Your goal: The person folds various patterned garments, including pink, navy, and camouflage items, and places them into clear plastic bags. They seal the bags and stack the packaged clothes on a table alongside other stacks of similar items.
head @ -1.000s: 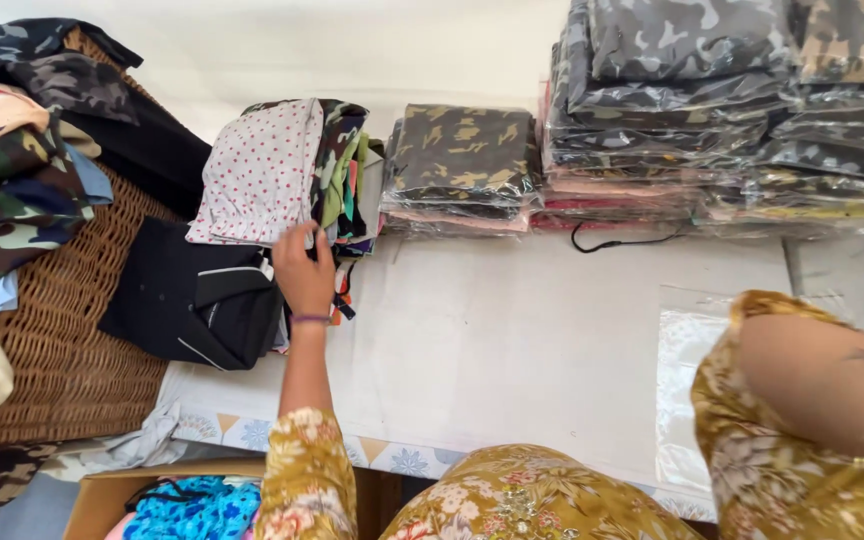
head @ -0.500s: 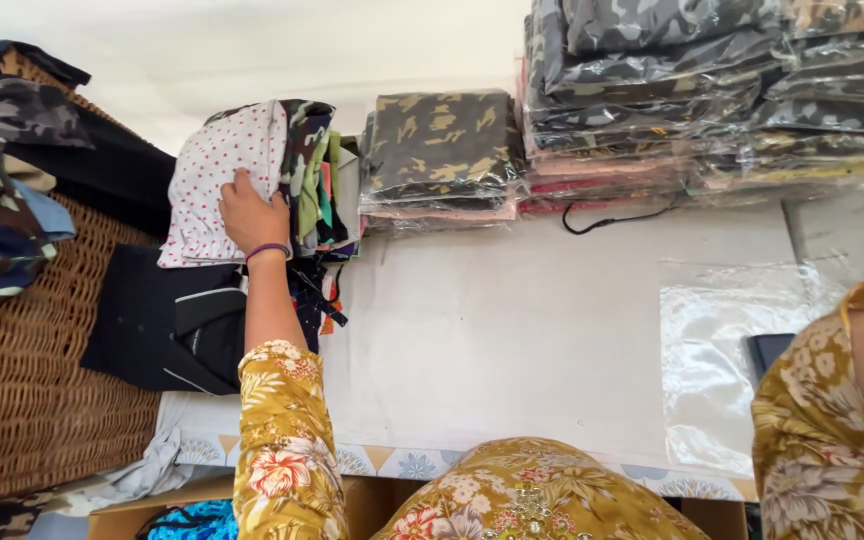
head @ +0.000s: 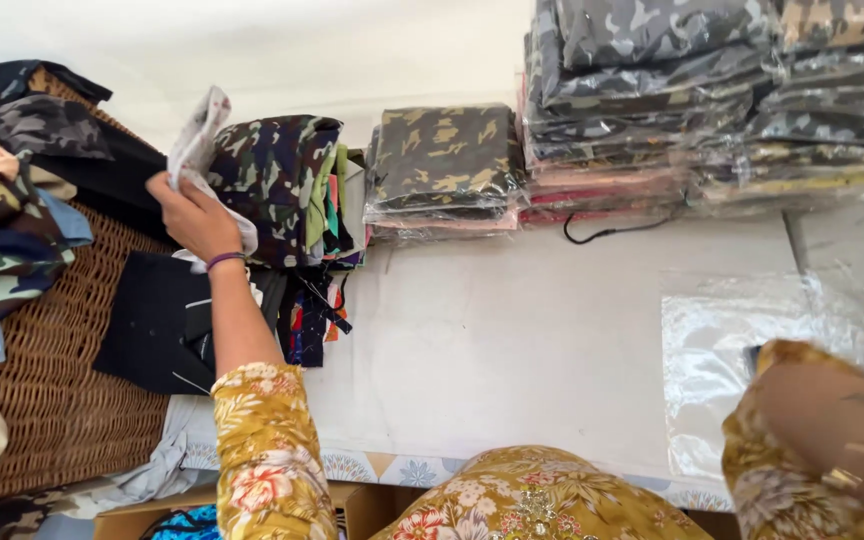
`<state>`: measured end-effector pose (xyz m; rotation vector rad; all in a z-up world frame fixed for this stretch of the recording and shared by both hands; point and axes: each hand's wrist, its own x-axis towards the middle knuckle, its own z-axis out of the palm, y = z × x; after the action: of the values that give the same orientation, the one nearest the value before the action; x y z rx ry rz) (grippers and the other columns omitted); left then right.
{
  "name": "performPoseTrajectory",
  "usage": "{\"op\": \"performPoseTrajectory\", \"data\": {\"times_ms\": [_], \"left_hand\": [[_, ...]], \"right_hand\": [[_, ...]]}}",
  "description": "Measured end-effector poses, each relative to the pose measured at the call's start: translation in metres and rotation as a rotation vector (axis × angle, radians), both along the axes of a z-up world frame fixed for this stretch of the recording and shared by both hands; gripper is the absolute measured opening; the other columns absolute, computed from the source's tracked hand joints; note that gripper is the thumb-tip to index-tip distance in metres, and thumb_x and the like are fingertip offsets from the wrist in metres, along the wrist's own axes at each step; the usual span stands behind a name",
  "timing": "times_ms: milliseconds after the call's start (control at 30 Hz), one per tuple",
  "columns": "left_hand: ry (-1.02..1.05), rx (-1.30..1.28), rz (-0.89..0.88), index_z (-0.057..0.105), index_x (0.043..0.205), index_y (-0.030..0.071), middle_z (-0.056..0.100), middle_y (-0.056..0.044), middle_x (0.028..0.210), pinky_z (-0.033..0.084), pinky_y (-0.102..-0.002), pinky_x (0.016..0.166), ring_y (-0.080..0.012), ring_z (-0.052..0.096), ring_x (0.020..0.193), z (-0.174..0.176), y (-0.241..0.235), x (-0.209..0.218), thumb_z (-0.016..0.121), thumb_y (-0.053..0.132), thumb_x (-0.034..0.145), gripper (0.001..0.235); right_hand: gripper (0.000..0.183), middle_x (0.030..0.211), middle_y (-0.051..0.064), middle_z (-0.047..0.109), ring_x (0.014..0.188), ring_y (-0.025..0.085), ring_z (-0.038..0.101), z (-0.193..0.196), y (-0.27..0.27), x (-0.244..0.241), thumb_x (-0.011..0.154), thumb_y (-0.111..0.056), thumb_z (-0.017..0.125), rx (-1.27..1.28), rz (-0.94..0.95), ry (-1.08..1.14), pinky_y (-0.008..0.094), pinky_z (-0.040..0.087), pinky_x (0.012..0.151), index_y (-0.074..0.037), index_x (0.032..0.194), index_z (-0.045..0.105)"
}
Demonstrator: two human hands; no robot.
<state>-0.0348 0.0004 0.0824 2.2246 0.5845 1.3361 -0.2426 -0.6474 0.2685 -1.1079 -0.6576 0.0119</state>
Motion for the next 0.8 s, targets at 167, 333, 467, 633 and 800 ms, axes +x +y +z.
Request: {"op": "performPoseTrajectory", "data": {"times_ms": [167,333,467,633,800], "left_hand": [[0.148,-0.030,-0.264,0.049,0.127,0.002,0.069,-0.023,0.100,0.052,-0.050,0.079,-0.0405,0.069,0.092,0.084,-0.058,-0.044,0.053,0.022,0.114,0.024],[0.349,-0.159,-0.799,0.042,0.148,-0.005,0.063,-0.023,0.126,0.049,-0.041,0.096,-0.0285,0.061,0.113,0.017,-0.140,-0.062,0.055,0.028,0.112,0.051],[0.433,-0.706,-1.218,0.051,0.143,-0.002,0.065,-0.013,0.128,0.048,-0.031,0.101,-0.0146,0.058,0.116,-0.045,-0.235,-0.066,0.056,0.035,0.106,0.053],[0.369,-1.171,-1.005,0.051,0.143,0.000,0.062,-0.011,0.135,0.044,-0.033,0.107,-0.0169,0.055,0.124,-0.160,-0.287,-0.107,0.059,0.036,0.102,0.055],[0.561,-1.749,-0.662,0.046,0.148,0.008,0.057,-0.004,0.146,0.039,-0.034,0.110,-0.0170,0.053,0.132,-0.311,-0.301,-0.155,0.060,0.051,0.099,0.067]], "right_hand": [[0.050,0.112,0.011,0.067,0.103,0.021,0.065,-0.082,0.034,0.042,0.112,-0.043,0.050,-0.071,0.022,0.048,0.039,0.053,0.096,-0.003,0.139,0.064],[0.066,0.129,0.012,0.063,0.115,0.022,0.062,-0.297,0.109,0.110,0.105,-0.055,0.041,-0.199,0.120,0.437,0.041,0.051,0.101,-0.005,0.146,0.054],[0.091,0.158,0.012,0.050,0.143,0.026,0.049,-0.400,0.121,0.106,0.097,-0.076,0.028,-0.010,0.385,1.127,0.047,0.039,0.113,-0.007,0.157,0.037],[0.084,0.160,0.007,0.043,0.143,0.028,0.045,-0.401,0.098,0.102,0.093,-0.070,0.034,0.080,0.148,1.178,0.051,0.039,0.116,-0.018,0.159,0.031],[0.080,0.173,0.005,0.025,0.155,0.018,0.026,-0.522,0.068,0.113,0.107,-0.064,0.046,-0.272,-0.054,0.982,0.039,0.019,0.124,-0.012,0.165,0.027]]}}
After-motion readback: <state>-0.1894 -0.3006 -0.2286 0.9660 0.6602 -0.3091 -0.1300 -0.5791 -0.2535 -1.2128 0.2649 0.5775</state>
